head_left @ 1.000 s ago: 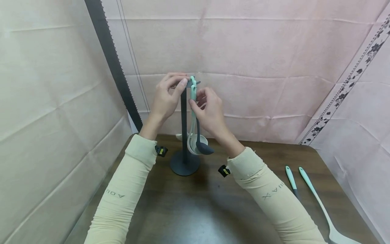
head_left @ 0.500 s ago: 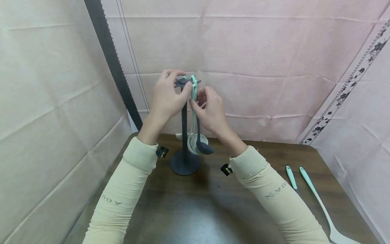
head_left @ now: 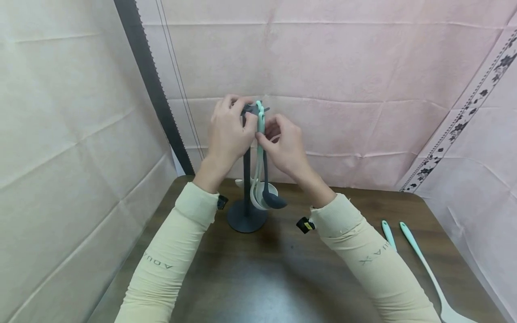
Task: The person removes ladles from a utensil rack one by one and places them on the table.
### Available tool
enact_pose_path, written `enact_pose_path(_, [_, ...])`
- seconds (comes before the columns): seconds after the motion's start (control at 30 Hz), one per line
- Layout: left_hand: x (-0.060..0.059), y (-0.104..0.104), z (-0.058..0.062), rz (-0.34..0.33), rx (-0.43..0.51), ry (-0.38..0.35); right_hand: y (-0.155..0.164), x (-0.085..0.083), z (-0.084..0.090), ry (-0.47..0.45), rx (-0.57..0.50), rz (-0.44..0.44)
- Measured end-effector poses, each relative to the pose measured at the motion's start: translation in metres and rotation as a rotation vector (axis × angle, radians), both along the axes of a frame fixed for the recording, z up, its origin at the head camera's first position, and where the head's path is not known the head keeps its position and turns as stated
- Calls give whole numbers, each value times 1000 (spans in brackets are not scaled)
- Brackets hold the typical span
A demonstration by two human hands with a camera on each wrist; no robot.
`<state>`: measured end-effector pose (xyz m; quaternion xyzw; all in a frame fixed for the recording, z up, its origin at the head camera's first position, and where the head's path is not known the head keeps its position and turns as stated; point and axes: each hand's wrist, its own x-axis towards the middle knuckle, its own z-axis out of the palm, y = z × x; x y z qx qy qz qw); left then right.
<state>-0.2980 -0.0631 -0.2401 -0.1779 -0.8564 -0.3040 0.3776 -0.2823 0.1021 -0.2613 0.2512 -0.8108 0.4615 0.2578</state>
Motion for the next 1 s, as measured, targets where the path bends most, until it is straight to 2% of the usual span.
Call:
enact_pose_path(0.3, [3,1,0,-3,6,-15,2,3,-1,-8,-45,15])
enact_pose_path(0.7, [0,2,-1,-7,11,8,7,6,-3,-5,-100,0])
enact_pose_path(1.0, [-2,2,-2,2,11,15,10,10,-5,-26,-74,21])
